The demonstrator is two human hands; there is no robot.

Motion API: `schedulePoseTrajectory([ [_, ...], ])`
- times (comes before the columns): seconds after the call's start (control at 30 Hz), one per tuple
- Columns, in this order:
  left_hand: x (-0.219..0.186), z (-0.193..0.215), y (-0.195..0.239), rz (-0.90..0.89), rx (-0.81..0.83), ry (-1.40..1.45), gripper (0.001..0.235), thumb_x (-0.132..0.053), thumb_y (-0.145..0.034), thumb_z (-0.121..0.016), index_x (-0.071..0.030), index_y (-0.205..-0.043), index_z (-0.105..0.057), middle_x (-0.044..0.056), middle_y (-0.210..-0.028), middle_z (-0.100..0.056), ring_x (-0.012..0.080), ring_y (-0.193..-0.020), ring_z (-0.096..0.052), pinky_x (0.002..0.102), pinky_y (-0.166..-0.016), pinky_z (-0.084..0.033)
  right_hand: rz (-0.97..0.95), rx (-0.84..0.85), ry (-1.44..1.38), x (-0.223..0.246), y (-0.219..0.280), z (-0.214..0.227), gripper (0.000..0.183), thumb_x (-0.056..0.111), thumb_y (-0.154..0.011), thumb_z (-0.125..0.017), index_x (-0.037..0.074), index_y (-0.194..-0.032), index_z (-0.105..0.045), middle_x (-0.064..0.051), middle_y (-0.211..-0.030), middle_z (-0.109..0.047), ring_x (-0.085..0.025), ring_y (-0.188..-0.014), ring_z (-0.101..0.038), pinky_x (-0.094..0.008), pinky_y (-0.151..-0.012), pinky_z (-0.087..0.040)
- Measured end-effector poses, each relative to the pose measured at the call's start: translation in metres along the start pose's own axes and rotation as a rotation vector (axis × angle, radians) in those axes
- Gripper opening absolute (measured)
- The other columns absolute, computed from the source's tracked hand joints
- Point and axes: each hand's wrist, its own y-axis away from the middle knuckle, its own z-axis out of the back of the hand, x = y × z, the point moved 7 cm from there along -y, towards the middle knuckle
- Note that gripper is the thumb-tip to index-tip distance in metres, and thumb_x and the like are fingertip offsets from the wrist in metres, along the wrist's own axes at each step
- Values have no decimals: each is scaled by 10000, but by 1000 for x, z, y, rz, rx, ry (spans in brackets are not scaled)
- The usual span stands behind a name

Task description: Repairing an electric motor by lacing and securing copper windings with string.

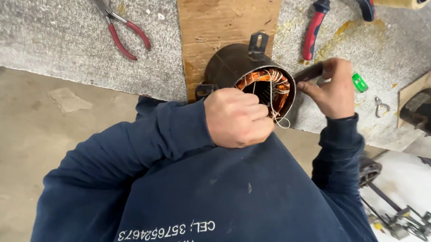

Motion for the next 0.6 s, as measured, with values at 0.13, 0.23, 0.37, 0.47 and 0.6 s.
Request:
schedulePoseTrajectory([
  [0.13,0,2,0,-40,4,12,237,-222,-876,-716,-149,-744,-534,-15,-702,-481,156,-646,-544,320,-558,-430,-71,301,-9,0,1,9,409,153,-826,-940,-5,-940,-580,-127,-811,-657,-261,-739,-631,-371,-696,-517],
  [0.23,1,1,2,-23,10,39,222,-218,-875,-708,-145,-753,-537,-15,-718,-499,156,-664,-557,319,-559,-430,180,132,-139,68,21,75,259,70,-933,-852,0,-1037,-625,-100,-962,-708,-179,-908,-726,-308,-800,-572],
  [0.37,-2,-1,3,-40,5,49,226,-220,-867,-701,-146,-747,-525,-11,-718,-501,166,-686,-573,326,-583,-451,473,-46,-67,157,14,121,227,-19,-936,-838,27,-1076,-665,-125,-1037,-710,-207,-934,-732,-317,-797,-593],
  [0.47,-2,-1,3,-37,7,51,219,-221,-868,-693,-152,-745,-526,-12,-718,-509,165,-687,-582,326,-580,-455,861,-7,10,236,2,119,300,-57,-762,-772,22,-1038,-683,-166,-1050,-719,-267,-849,-718,-360,-706,-580],
  [0.6,-2,-1,6,-46,-12,52,192,-227,-855,-686,-154,-760,-537,-10,-733,-530,179,-697,-589,340,-585,-462,1111,196,178,274,-8,99,433,-2,-609,-695,-8,-1042,-710,-138,-1064,-749,-240,-740,-697,-353,-613,-548],
])
